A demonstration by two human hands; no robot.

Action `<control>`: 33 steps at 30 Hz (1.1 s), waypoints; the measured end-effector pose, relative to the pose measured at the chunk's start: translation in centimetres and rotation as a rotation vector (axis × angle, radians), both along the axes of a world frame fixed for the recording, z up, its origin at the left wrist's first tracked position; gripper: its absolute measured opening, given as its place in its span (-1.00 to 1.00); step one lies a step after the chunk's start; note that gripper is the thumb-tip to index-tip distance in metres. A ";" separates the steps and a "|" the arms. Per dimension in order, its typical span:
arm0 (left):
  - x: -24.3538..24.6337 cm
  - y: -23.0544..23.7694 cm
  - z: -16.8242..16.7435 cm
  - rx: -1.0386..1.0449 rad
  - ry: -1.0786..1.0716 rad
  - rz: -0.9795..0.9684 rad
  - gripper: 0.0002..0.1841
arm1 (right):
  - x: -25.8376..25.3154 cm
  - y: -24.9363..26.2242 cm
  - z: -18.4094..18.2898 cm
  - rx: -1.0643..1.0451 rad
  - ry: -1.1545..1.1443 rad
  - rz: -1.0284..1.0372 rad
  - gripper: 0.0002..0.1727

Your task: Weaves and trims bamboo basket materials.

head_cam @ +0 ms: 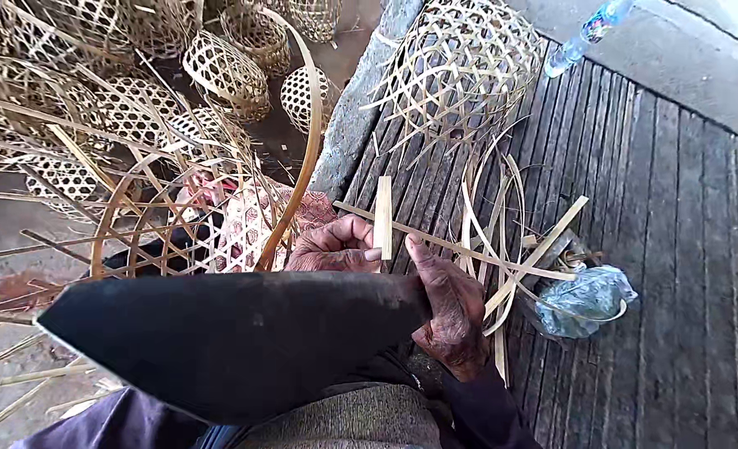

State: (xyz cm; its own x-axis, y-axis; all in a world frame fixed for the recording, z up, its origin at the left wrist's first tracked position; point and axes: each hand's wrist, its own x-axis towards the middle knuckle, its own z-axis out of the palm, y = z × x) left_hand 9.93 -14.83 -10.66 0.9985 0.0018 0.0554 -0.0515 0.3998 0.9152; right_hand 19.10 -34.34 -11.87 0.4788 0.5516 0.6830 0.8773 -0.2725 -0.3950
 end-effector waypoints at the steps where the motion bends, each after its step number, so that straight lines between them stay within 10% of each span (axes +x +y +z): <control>1: 0.4 -0.3 0.3 -0.009 0.001 0.006 -0.88 | 0.1 0.0 0.0 -0.020 -0.014 -0.020 -0.53; 18: -0.9 -4.7 -0.3 -0.153 0.377 -0.221 -0.81 | 2.7 0.8 -5.9 -0.118 0.449 -0.052 -0.45; 27: -2.5 -5.4 0.8 0.269 0.024 -0.320 -0.90 | 5.4 -3.3 -14.2 -0.112 1.452 -0.294 -0.74; 33: -2.1 -3.6 -0.4 0.518 -0.016 -0.168 -0.86 | 5.2 -2.9 -17.2 -0.283 1.467 -0.360 -0.47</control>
State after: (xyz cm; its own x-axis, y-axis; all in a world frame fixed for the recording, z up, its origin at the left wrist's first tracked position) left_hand 7.86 -18.43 -11.06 0.9817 -0.1890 0.0216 -0.0409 -0.0990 0.9942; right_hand 24.33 -37.24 -29.06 0.7475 0.2888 -0.5981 -0.3526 -0.5906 -0.7258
